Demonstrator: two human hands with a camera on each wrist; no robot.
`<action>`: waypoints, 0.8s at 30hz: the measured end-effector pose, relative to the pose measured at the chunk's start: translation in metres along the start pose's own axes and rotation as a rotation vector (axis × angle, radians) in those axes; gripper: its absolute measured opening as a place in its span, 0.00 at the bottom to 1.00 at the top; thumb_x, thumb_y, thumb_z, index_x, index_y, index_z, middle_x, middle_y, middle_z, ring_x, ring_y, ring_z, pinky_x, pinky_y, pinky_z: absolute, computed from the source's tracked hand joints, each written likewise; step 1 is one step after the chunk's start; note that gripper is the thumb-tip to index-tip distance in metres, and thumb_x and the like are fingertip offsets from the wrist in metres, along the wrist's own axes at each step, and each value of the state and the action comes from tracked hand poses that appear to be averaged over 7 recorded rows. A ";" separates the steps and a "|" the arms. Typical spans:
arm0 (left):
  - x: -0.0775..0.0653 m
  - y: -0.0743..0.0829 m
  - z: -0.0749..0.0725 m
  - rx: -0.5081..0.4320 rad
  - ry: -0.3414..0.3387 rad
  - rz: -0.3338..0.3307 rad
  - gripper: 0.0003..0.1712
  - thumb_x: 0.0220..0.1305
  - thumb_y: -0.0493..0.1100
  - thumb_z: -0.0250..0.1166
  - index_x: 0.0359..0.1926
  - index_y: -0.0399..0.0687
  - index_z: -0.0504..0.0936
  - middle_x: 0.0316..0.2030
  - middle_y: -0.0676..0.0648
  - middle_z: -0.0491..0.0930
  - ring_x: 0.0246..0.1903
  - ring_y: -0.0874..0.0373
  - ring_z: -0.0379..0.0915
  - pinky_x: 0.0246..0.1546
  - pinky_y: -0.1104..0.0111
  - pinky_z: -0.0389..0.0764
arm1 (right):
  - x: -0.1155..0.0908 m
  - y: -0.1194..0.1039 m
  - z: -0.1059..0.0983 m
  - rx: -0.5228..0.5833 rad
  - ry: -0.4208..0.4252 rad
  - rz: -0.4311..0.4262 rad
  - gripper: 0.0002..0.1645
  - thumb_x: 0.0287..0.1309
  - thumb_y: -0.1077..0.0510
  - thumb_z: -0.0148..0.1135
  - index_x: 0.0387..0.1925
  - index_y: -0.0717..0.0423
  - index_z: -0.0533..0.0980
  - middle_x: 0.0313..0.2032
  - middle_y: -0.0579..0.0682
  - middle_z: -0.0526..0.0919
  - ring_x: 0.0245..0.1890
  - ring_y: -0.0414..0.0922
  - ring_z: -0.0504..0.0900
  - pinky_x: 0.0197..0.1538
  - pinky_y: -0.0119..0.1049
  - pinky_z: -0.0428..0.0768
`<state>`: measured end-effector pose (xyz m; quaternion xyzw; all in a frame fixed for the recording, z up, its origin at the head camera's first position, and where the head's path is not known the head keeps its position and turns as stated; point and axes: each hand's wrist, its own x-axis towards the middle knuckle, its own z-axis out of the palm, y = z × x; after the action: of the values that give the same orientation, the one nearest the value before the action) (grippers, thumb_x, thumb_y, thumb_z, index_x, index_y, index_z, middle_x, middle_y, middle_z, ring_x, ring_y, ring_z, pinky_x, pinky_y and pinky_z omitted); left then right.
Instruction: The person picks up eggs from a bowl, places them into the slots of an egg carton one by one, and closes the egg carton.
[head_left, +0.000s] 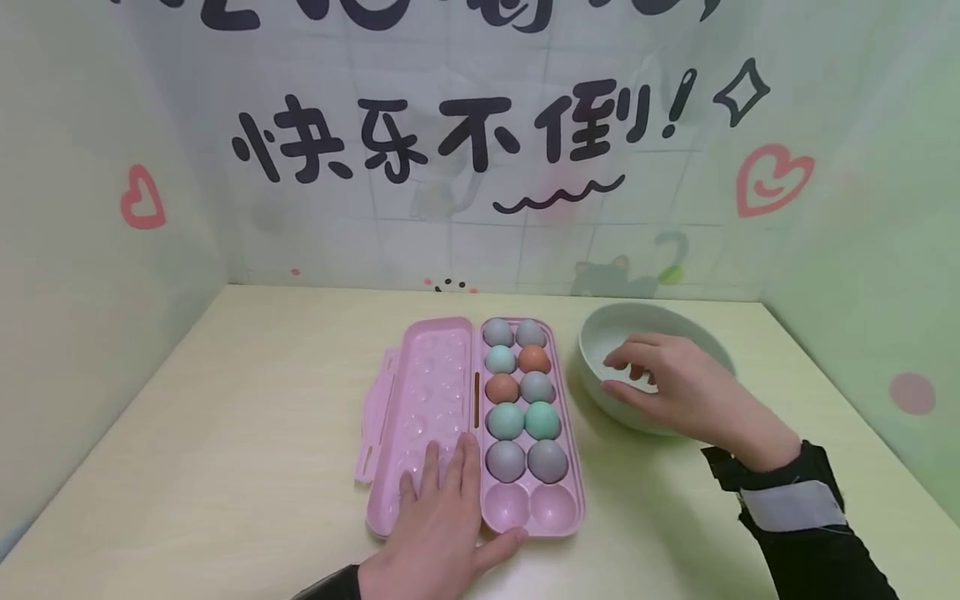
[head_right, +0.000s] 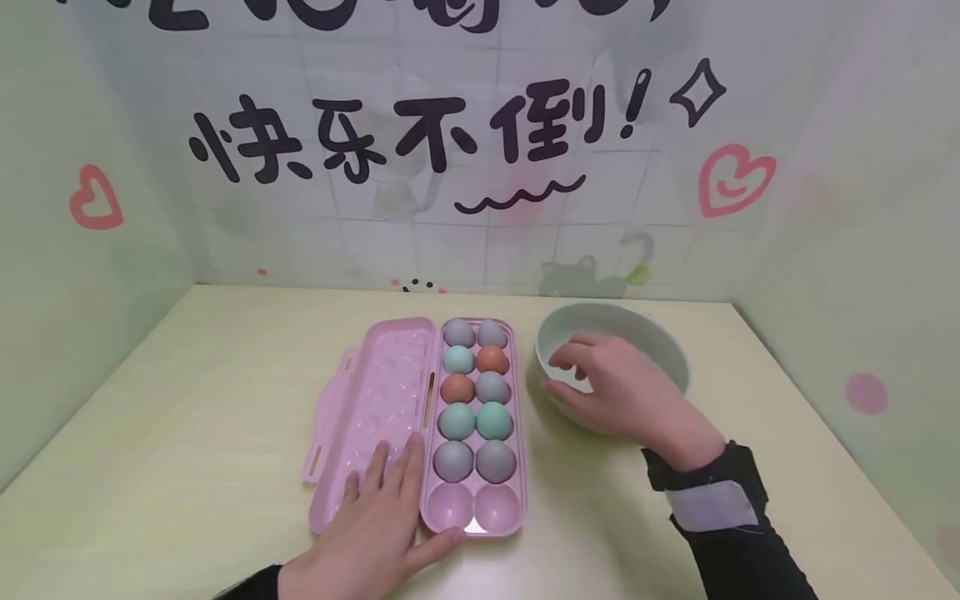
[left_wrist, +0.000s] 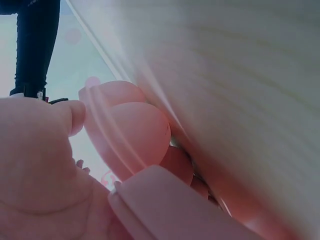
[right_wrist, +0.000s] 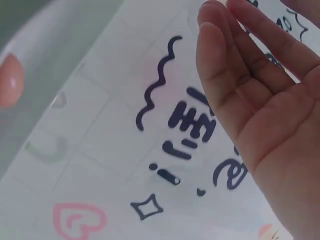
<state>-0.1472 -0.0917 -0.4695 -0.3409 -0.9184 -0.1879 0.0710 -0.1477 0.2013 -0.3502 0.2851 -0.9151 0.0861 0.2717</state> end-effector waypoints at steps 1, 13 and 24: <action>0.001 0.000 0.000 -0.007 -0.008 0.000 0.61 0.61 0.74 0.56 0.74 0.30 0.50 0.71 0.32 0.54 0.68 0.27 0.47 0.54 0.30 0.59 | -0.001 0.004 -0.004 0.002 0.005 0.013 0.09 0.49 0.61 0.75 0.34 0.53 0.83 0.31 0.40 0.81 0.29 0.38 0.78 0.32 0.36 0.77; 0.003 -0.002 -0.006 -0.019 -0.040 -0.008 0.62 0.61 0.74 0.56 0.75 0.30 0.47 0.71 0.32 0.54 0.69 0.28 0.45 0.55 0.30 0.57 | -0.012 0.045 -0.017 -0.063 -0.045 0.186 0.05 0.55 0.59 0.72 0.34 0.50 0.84 0.33 0.41 0.82 0.31 0.41 0.79 0.34 0.40 0.77; 0.003 -0.005 -0.010 -0.020 -0.050 -0.015 0.63 0.61 0.75 0.56 0.75 0.30 0.46 0.71 0.31 0.54 0.69 0.27 0.45 0.55 0.30 0.57 | -0.006 0.082 -0.001 -0.225 -0.233 0.181 0.12 0.49 0.63 0.73 0.37 0.61 0.80 0.34 0.54 0.77 0.34 0.53 0.77 0.34 0.50 0.77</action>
<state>-0.1524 -0.0975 -0.4607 -0.3393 -0.9205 -0.1889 0.0434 -0.1896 0.2719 -0.3530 0.1775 -0.9662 -0.0264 0.1852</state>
